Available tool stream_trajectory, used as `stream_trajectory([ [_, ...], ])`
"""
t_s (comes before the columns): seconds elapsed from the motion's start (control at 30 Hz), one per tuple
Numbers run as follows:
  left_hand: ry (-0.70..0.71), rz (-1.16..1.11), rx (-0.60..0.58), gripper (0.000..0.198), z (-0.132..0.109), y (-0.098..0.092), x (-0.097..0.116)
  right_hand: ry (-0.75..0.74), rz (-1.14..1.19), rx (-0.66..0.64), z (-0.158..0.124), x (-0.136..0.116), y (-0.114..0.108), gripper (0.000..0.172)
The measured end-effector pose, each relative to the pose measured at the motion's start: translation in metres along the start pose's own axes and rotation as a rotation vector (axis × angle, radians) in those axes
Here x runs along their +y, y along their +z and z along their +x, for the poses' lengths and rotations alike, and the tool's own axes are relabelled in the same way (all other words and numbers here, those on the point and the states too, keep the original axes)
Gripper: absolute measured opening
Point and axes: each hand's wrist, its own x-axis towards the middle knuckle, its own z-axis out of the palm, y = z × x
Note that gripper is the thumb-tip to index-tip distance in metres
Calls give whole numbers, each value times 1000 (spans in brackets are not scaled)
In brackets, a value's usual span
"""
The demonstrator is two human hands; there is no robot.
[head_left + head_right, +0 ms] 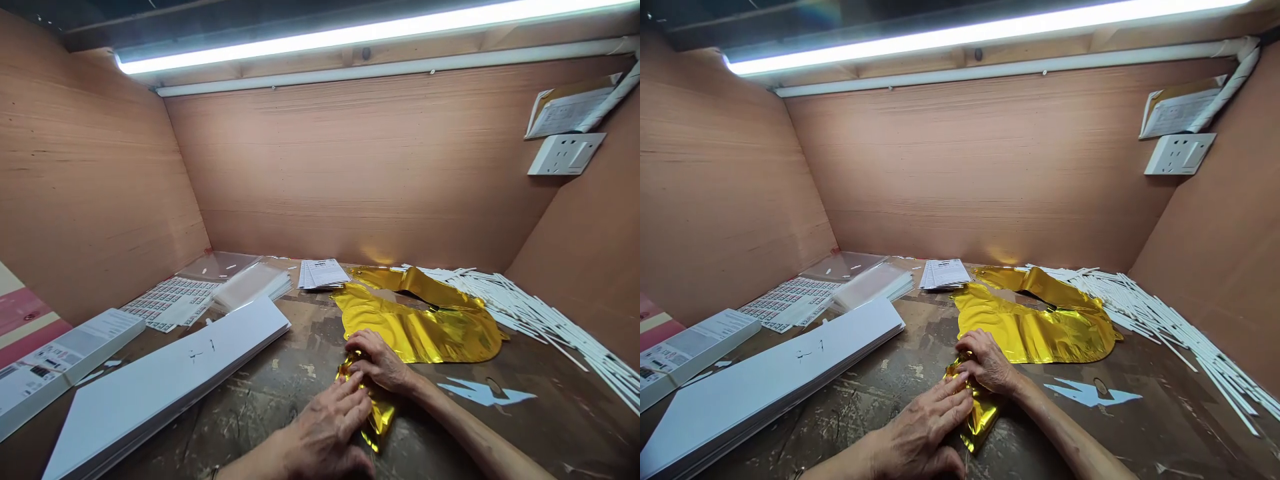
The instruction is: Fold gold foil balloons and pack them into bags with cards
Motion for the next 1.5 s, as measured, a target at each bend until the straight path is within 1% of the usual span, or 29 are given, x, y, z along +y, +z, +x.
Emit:
stream_trajectory([
  [0.07, -46, -13, -45, 67, -4, 3, -4, 9, -36, 83, -13, -8, -18, 20],
  [0.1, -67, -25, -48, 69, -5, 5, -4, -19, -76, 101, -22, -15, -27, 23],
  [0.17, -93, -51, -36, 68, -6, 9, -5, -166, -202, 35, -46, -32, -36, 25],
  [0.2, -99, -62, -28, 66, -6, 10, -4, -246, -278, 6, -58, -40, -36, 27],
  [0.27, -110, -71, -8, 61, -5, 11, -4, -368, -419, 23, -78, -53, -24, 31],
  [0.3, -116, -72, -4, 58, -5, 11, -4, -397, -473, 59, -85, -56, -15, 32],
  [0.37, -129, -76, -4, 55, -5, 10, -4, -418, -507, 149, -94, -57, 3, 33],
  [0.4, -131, -83, -12, 56, -5, 8, -5, -398, -473, 194, -95, -55, 11, 33],
  [0.43, -134, -96, -25, 56, -4, 7, -6, -347, -403, 238, -95, -53, 15, 33],
  [0.5, -159, -131, -50, 57, -2, 3, -11, -132, -167, 291, -93, -48, 16, 31],
  [0.57, -213, -182, -38, 56, 4, 1, -20, 193, 114, 294, -87, -43, 10, 23],
  [0.63, -295, -298, 8, 53, 15, 3, -31, 505, 356, 287, -79, -37, 3, 14],
  [0.7, -392, -449, 50, 41, 30, 9, -43, 766, 554, 285, -69, -30, 0, 8],
  [0.77, -476, -536, 70, 24, 45, 15, -55, 933, 690, 263, -60, -21, 0, 5],
  [0.8, -506, -542, 77, 16, 51, 17, -59, 981, 733, 247, -56, -17, 0, 4],
  [0.87, -533, -517, 97, 9, 58, 18, -66, 1020, 784, 219, -50, -10, -1, 4],
  [0.9, -544, -503, 114, 10, 59, 17, -67, 1037, 813, 207, -48, -8, -3, 5],
  [0.97, -568, -467, 186, 18, 55, 12, -65, 1068, 866, 188, -47, -4, -7, 7],
  [1.0, -533, -407, 238, 23, 50, 9, -61, 1080, 889, 180, -46, -3, -10, 8],
  [1.03, -446, -309, 282, 27, 44, 7, -57, 1091, 911, 172, -46, -2, -12, 8],
  [1.1, -150, -14, 298, 28, 32, 7, -47, 1110, 945, 160, -46, 1, -15, 10],
  [1.13, 10, 152, 275, 26, 27, 10, -43, 1121, 957, 154, -46, 3, -15, 11],
  [1.17, 136, 302, 241, 25, 24, 14, -40, 1132, 964, 148, -46, 6, -15, 11],
  [1.2, 201, 415, 209, 26, 23, 19, -38, 1143, 967, 141, -46, 8, -14, 12],
  [1.27, 206, 573, 189, 28, 26, 31, -37, 1160, 957, 126, -45, 12, -13, 12],
  [1.37, 150, 683, 157, 26, 36, 41, -42, 1158, 901, 106, -45, 11, -17, 12],
  [1.43, 134, 705, 107, 23, 42, 38, -43, 1148, 849, 99, -46, 3, -24, 9],
  [1.47, 124, 706, 75, 22, 45, 33, -42, 1118, 793, 114, -48, -4, -28, 11],
  [1.5, 113, 707, 43, 20, 47, 28, -40, 1044, 677, 151, -51, -11, -31, 16],
])
